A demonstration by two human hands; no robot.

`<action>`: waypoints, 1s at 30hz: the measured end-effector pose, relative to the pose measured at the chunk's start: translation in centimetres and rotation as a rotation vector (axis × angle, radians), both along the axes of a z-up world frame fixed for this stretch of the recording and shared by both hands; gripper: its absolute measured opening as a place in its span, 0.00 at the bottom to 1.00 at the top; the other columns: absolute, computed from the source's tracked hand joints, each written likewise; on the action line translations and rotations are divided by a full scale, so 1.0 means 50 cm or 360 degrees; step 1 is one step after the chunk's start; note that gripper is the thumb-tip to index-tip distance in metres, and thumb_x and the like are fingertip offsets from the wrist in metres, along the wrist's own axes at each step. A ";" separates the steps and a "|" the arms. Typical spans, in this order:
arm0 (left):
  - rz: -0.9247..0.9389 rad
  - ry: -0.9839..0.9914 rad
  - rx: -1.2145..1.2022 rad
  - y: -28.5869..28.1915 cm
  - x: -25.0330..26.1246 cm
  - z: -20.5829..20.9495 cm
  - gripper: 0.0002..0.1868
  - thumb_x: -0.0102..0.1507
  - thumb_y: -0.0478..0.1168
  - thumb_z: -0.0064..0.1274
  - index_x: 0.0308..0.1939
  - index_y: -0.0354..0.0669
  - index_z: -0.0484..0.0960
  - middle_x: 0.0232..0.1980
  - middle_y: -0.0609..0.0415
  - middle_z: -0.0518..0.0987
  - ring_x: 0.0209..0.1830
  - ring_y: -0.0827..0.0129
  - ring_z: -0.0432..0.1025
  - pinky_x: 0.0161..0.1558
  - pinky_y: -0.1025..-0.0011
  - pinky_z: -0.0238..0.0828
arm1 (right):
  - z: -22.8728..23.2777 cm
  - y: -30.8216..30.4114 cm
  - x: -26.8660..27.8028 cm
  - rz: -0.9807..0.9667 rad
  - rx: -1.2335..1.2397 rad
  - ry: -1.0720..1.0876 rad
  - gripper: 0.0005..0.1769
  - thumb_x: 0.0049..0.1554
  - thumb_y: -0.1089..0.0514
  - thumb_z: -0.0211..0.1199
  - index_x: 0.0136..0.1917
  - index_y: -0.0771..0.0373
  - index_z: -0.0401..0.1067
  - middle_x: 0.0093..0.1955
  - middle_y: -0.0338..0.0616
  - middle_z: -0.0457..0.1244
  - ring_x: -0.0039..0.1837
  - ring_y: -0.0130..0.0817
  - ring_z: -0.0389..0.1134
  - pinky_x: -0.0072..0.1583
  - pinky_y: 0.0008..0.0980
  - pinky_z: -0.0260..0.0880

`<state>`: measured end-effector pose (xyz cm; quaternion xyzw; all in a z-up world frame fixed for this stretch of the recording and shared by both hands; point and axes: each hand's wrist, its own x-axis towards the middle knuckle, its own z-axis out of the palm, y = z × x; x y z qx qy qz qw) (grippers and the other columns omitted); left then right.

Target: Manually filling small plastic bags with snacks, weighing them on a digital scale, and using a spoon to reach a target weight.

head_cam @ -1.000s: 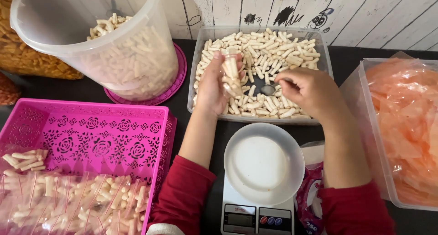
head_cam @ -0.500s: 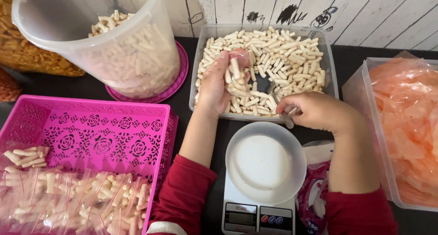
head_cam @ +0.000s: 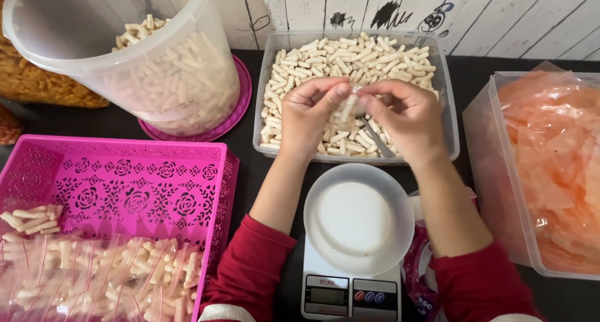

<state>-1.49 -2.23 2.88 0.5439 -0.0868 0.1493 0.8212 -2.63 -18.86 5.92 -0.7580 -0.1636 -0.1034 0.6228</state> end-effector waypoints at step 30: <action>0.0278 0.0117 0.1279 0.055 -0.181 -0.037 0.24 0.55 0.50 0.69 0.53 0.52 0.85 0.47 0.50 0.85 0.39 0.63 0.79 0.41 0.68 0.80 | -0.089 -0.064 -0.147 -0.0368 -0.0790 -0.0308 0.15 0.64 0.49 0.68 0.60 0.56 0.78 0.45 0.54 0.69 0.44 0.48 0.72 0.43 0.39 0.71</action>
